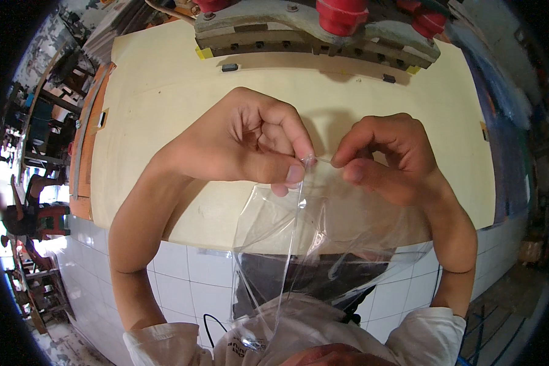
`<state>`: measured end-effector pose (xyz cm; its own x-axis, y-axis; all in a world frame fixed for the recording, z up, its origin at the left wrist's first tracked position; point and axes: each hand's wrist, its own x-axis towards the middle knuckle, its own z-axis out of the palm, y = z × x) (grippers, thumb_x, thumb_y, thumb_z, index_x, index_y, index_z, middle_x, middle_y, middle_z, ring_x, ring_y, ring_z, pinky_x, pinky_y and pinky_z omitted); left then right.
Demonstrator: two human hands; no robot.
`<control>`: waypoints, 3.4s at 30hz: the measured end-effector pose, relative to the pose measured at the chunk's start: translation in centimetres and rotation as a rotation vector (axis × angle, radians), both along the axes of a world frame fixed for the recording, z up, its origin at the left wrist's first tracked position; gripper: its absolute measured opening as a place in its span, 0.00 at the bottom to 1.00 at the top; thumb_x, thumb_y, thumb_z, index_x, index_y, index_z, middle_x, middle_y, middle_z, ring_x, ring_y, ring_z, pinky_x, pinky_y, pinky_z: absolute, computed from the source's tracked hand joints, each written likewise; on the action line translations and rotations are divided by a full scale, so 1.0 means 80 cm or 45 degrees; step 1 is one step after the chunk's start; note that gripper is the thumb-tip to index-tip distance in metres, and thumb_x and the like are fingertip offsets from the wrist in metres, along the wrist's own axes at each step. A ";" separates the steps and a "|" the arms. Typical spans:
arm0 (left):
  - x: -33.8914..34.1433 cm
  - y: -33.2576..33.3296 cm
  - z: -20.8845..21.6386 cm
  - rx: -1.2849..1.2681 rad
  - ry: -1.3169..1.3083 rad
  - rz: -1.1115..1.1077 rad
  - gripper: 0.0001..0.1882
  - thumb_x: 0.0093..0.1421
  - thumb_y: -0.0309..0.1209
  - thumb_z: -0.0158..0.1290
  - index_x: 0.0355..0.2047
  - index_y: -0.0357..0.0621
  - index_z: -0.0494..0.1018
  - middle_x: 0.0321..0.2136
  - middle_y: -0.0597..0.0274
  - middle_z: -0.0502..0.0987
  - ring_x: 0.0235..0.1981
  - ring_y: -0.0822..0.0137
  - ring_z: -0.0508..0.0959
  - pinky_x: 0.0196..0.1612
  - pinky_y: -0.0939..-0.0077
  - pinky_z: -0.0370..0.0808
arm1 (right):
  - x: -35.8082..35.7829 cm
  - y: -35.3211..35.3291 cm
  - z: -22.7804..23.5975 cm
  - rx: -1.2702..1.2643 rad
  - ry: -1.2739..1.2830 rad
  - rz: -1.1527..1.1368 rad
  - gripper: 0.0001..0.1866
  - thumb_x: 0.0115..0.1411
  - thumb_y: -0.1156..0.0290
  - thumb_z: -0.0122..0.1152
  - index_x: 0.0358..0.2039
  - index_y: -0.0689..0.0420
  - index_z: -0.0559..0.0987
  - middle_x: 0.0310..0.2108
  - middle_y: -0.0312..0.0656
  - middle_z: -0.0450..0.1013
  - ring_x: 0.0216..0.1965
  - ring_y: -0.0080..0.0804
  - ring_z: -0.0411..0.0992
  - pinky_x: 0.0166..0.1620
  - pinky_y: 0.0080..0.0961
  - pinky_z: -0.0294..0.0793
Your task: The person opens and stretches a transparent plastic bag by hand, folds its corners, and flattens it along the work surface.
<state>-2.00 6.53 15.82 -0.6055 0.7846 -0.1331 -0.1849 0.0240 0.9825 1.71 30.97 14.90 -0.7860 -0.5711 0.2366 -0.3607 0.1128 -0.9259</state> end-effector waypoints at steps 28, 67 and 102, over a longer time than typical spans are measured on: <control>0.007 -0.001 -0.007 0.015 0.136 0.073 0.08 0.45 0.17 0.59 0.27 0.31 0.71 0.23 0.53 0.77 0.20 0.69 0.78 0.24 0.79 0.76 | -0.010 0.019 0.015 0.030 -0.434 0.170 0.11 0.61 0.69 0.54 0.25 0.63 0.75 0.21 0.35 0.71 0.21 0.19 0.67 0.26 0.19 0.67; 0.183 -0.066 -0.039 0.840 0.357 0.827 0.11 0.61 0.34 0.46 0.36 0.43 0.56 0.32 0.47 0.73 0.41 0.46 0.76 0.48 0.41 0.72 | 0.237 0.117 -0.027 -0.223 0.071 -0.891 0.15 0.59 0.73 0.61 0.46 0.64 0.75 0.29 0.39 0.74 0.32 0.22 0.73 0.37 0.18 0.74; 0.286 0.093 -0.199 0.540 -0.565 0.570 0.13 0.55 0.14 0.54 0.39 0.41 0.67 0.23 0.68 0.71 0.25 0.77 0.73 0.32 0.84 0.71 | 0.340 0.269 0.038 -0.096 0.144 -1.141 0.11 0.59 0.63 0.57 0.31 0.57 0.70 0.22 0.33 0.66 0.24 0.19 0.63 0.28 0.18 0.59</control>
<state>20.84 14.00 -0.08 -0.8382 0.5146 -0.1804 -0.4682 -0.5096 0.7218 28.95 52.53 17.95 -0.8983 0.2637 0.3514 -0.2563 0.3352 -0.9066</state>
